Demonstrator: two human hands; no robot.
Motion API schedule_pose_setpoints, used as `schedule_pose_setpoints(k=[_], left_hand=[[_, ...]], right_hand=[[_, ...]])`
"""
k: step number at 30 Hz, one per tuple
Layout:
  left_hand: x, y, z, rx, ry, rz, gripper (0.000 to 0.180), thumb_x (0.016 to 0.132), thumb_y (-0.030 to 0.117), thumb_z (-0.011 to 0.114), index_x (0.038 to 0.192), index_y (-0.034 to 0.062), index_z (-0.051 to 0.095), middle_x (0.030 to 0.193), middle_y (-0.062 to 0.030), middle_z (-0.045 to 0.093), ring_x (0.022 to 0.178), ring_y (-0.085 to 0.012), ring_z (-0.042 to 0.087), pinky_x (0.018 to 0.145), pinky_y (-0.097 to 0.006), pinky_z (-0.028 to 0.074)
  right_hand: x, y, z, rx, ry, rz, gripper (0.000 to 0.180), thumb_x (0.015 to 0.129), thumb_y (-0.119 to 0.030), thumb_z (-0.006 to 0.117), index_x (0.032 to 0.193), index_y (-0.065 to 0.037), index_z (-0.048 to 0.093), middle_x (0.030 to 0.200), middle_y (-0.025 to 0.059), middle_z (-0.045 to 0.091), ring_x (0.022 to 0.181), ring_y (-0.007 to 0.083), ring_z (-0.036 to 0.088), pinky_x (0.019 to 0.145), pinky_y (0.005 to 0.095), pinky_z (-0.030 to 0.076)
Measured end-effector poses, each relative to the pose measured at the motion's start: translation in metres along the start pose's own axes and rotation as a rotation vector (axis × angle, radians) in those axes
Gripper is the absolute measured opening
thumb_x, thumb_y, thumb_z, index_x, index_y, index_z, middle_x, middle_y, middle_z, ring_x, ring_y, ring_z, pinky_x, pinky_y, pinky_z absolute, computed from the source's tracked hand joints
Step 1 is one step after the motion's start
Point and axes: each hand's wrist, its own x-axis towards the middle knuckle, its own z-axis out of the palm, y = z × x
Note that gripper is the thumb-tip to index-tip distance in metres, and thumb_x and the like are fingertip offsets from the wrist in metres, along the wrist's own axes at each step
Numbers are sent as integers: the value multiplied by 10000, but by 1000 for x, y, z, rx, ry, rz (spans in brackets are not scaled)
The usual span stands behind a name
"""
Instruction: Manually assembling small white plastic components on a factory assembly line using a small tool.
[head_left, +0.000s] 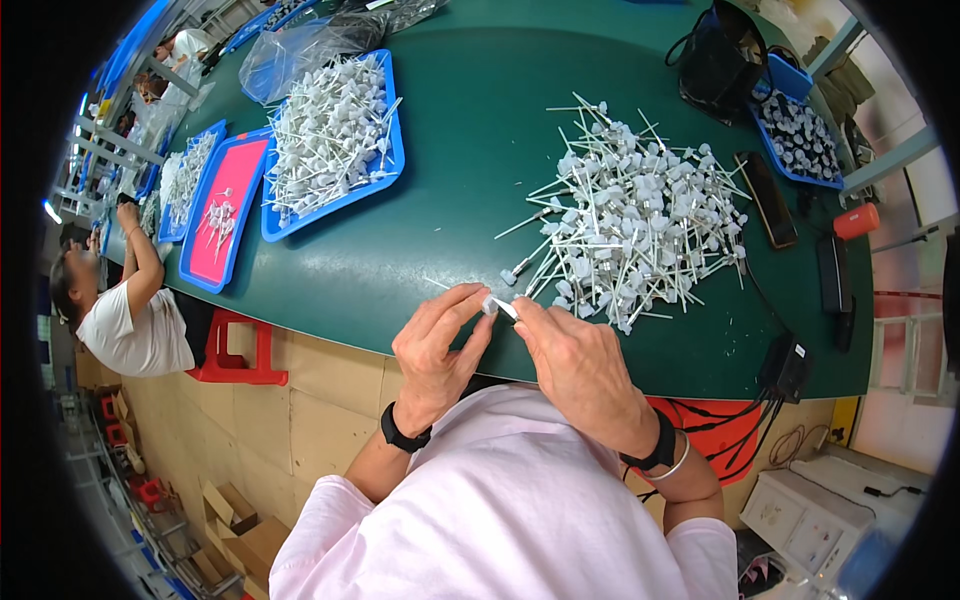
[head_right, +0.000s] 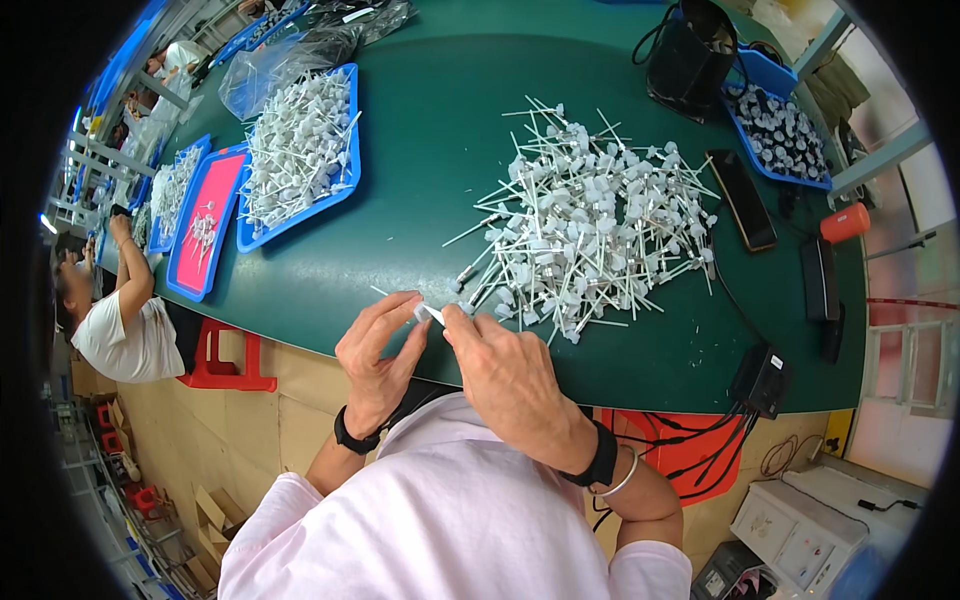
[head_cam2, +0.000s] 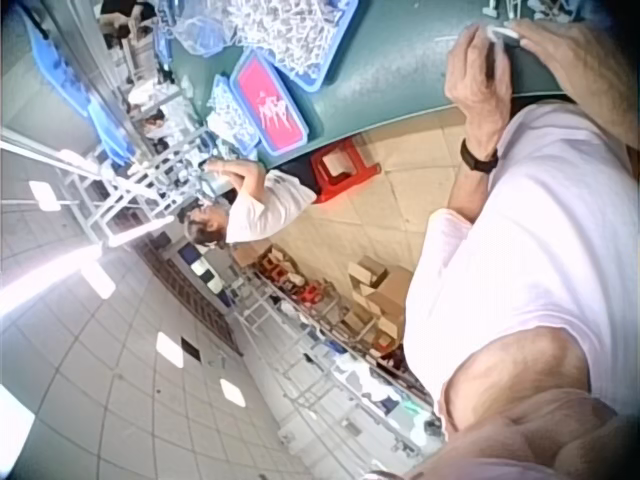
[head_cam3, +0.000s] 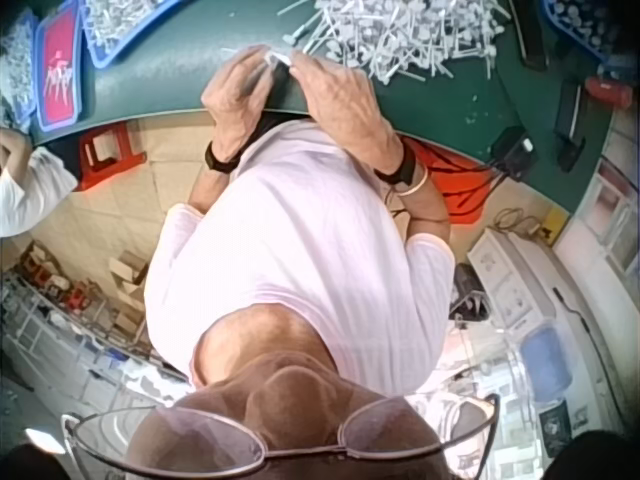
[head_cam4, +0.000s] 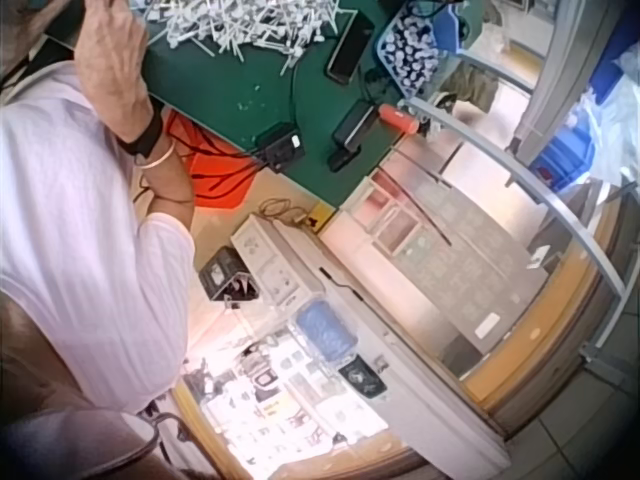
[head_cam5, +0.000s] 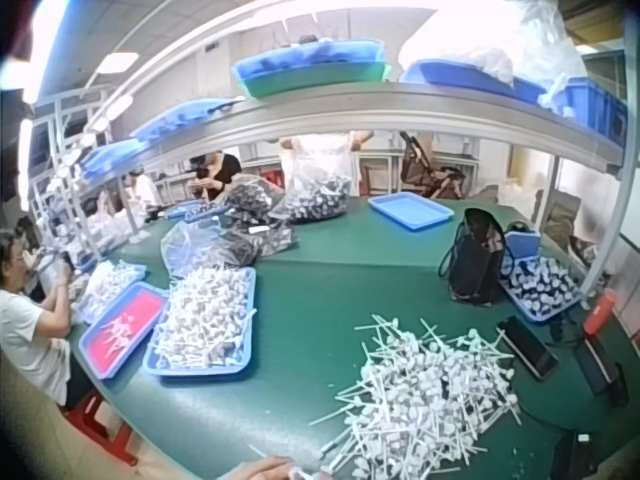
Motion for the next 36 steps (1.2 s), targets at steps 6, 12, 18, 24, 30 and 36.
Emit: schedule_pose_setpoints(k=[6,12,18,24,30,36], left_hand=[[-6,-8,1,-246,-48,-137,266,766,-66,728,1021,-4,686,1070,-139,702,935,-213,685,811,-303,544],[-6,-8,2,-543,-76,-344,241,771,-31,740,1006,14,709,1059,-121,714,991,-224,676,874,-323,520],[-7,-7,2,-596,-82,-361,238,776,-32,730,1009,18,719,1067,-127,714,1036,-231,666,911,-334,504],[-10,-11,1,-607,-127,-330,277,790,-82,697,1057,-10,695,1138,-158,672,1089,-238,636,963,-344,499],[-13,-9,2,-653,-134,-354,280,809,-101,678,1078,-22,683,1180,-175,645,1120,-237,617,987,-346,496],[-13,-3,4,-777,-99,-441,251,835,-83,669,1081,-31,676,1181,-182,641,1096,-228,621,977,-342,499]], right_hand=[[3,11,-2,285,-52,74,171,956,-118,568,1074,3,597,667,151,618,569,303,635,514,409,480],[8,22,-8,772,-271,338,189,989,-143,543,1011,9,653,576,41,535,500,115,514,478,289,411],[13,29,-17,1000,-462,450,235,1024,-177,493,1056,-6,651,575,-31,500,459,28,421,425,220,335],[10,32,-17,1172,-546,489,261,1047,-209,448,1070,-7,612,563,-37,463,397,12,360,363,188,271],[6,29,-16,1271,-542,511,273,1055,-219,437,1104,-1,593,566,-52,433,405,4,344,372,176,268],[1,19,-13,1200,-437,484,272,1060,-237,436,1077,-13,588,545,-41,445,396,11,361,373,194,272]])
